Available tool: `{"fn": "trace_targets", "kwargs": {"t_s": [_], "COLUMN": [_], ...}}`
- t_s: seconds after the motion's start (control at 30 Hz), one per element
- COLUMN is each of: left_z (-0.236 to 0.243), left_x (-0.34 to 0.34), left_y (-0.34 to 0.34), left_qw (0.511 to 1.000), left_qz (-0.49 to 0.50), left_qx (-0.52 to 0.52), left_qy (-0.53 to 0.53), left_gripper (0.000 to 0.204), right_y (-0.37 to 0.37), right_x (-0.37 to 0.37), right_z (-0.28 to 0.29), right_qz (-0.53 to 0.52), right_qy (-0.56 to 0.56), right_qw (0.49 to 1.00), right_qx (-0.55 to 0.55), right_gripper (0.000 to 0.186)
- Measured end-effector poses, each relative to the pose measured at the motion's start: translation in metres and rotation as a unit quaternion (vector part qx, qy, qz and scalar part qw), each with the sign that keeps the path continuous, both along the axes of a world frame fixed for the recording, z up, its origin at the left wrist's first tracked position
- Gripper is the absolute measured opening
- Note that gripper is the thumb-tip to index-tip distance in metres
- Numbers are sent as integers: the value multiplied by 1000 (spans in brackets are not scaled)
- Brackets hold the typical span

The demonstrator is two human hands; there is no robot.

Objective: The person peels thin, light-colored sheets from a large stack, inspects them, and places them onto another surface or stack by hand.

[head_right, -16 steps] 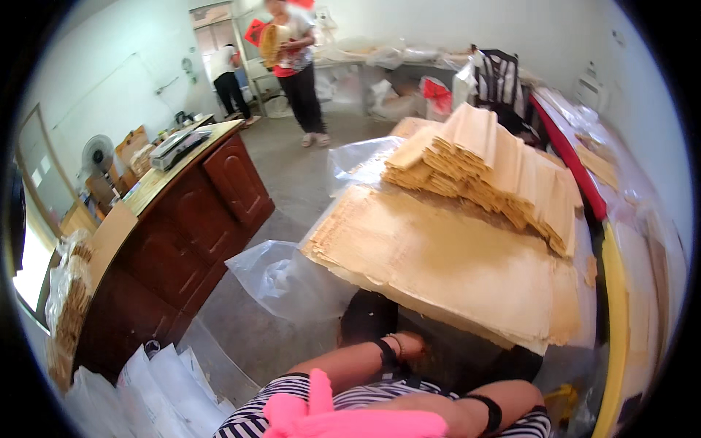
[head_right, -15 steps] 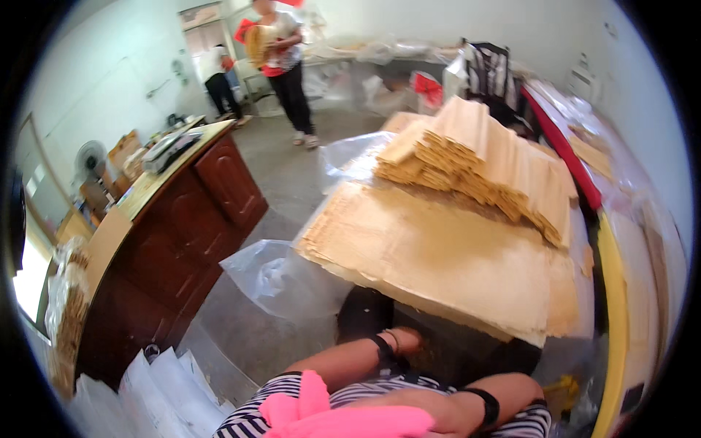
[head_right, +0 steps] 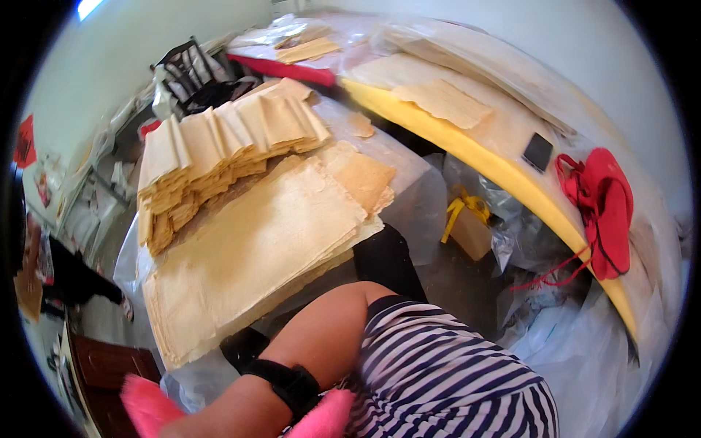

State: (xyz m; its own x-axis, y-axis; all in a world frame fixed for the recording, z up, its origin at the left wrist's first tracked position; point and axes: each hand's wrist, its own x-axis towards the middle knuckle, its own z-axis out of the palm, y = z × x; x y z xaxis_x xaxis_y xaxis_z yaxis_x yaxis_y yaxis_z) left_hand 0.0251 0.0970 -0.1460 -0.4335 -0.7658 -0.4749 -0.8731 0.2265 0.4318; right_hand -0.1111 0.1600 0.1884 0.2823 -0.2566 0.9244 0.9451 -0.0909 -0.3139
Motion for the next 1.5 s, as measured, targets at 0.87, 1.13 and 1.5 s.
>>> {"fn": "trace_targets", "kwargs": {"t_s": [0.87,1.13,1.5], "left_z": [-12,-3,187], "left_x": [6,3,20], "left_y": [-5,-5,-25], "left_qw": [991,997,906], "left_qz": [-22,2,51], "left_qx": [63,49,-412], "left_qy": [-120,-57,79], "left_gripper": [41,35,44], "right_y": [-91,-115,-132], "right_x": [-581,-547,-238], "right_z": [-20,-55,-179], "right_qz": [-954,-828,-683], "right_qy": [286,504,608], "right_qw": [21,-239,405], "right_qx": [84,-57,6], "right_gripper": [39,49,39]}}
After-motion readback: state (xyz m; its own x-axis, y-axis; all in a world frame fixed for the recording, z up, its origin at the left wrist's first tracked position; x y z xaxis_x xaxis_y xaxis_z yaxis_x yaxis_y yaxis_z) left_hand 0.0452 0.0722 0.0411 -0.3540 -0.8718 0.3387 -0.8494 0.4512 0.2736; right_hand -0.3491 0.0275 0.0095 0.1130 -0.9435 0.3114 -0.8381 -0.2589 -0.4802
